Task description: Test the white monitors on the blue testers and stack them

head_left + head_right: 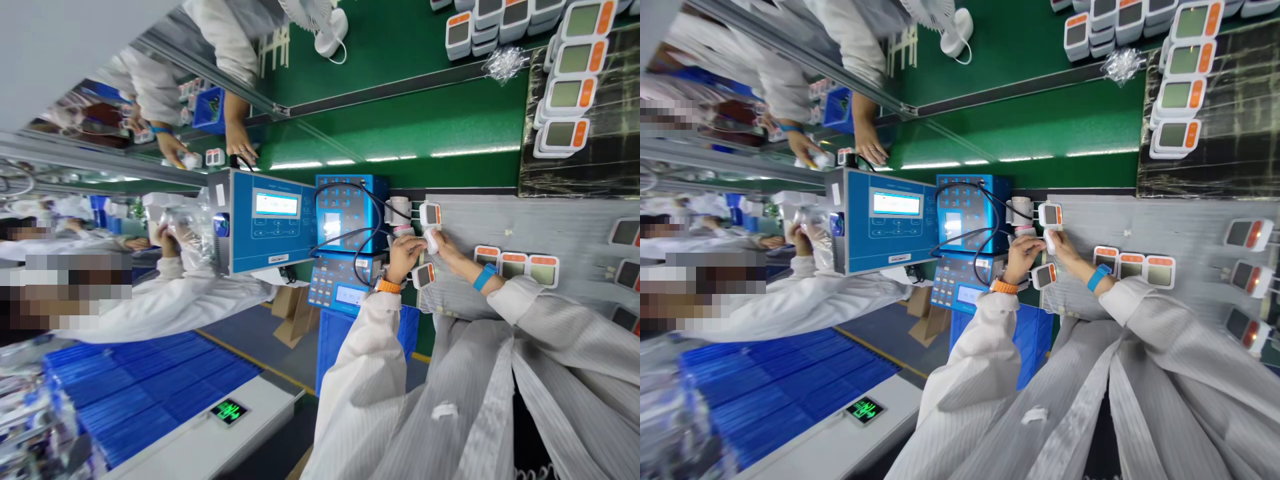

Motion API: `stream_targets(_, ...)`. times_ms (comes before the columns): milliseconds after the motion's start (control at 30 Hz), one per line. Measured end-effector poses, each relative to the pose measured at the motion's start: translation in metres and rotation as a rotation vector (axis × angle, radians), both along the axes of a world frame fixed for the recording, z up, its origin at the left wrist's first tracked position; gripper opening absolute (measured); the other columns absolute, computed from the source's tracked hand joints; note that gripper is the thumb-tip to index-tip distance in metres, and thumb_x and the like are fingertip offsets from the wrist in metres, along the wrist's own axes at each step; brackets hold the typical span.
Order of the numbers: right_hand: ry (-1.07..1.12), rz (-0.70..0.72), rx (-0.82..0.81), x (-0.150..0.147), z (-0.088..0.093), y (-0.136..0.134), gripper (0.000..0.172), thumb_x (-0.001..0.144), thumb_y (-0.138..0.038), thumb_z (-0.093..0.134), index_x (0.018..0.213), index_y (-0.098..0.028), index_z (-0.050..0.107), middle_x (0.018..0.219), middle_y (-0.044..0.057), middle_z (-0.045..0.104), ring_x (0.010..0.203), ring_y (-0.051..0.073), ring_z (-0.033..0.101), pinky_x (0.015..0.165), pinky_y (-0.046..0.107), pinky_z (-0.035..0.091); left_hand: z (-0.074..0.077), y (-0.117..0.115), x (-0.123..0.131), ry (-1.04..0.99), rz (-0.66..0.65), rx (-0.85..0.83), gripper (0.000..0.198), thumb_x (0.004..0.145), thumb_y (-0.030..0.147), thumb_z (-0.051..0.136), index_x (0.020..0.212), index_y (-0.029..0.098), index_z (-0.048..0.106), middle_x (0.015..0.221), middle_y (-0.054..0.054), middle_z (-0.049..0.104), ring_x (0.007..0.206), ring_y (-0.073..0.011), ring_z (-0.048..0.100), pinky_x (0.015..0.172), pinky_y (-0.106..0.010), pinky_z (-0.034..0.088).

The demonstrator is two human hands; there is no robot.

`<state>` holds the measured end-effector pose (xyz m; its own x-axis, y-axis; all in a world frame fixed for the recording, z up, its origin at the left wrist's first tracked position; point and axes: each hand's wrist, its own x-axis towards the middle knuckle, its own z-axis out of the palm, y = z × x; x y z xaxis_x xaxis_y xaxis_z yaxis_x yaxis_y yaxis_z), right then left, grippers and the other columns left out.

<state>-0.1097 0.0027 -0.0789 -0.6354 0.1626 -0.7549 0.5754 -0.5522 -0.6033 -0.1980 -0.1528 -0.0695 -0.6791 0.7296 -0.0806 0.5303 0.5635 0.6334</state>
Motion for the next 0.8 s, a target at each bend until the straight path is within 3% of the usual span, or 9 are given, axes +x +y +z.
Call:
stream_targets(500, 0.013, -0.039, 0.070, -0.0036, -0.0029, -0.0067, 0.047, 0.092, -0.069, 0.060, 0.108, -0.024, 0.062, 0.110, 0.007, 0.072, 0.108, 0.025, 0.065, 0.094, 0.034, 0.052, -0.0014, 0.0022, 0.0080, 0.019, 0.071, -0.033, 0.014, 0.097, 0.022, 0.071, 0.087, 0.025, 0.081, 0.095, -0.003, 0.081, 0.097, -0.0239, 0.071, 0.093, -0.041, 0.050)
stream_targets(800, -0.052, -0.013, -0.015, -0.0072, 0.0042, -0.0068, 0.038, 0.101, -0.055, 0.053, 0.120, -0.023, 0.059, 0.117, 0.006, 0.070, 0.107, 0.020, 0.065, 0.091, 0.030, 0.052, -0.0039, -0.0028, 0.0014, -0.001, 0.031, -0.030, 0.016, 0.098, 0.019, 0.071, 0.087, 0.025, 0.081, 0.094, -0.003, 0.082, 0.098, -0.0241, 0.073, 0.093, -0.041, 0.052)
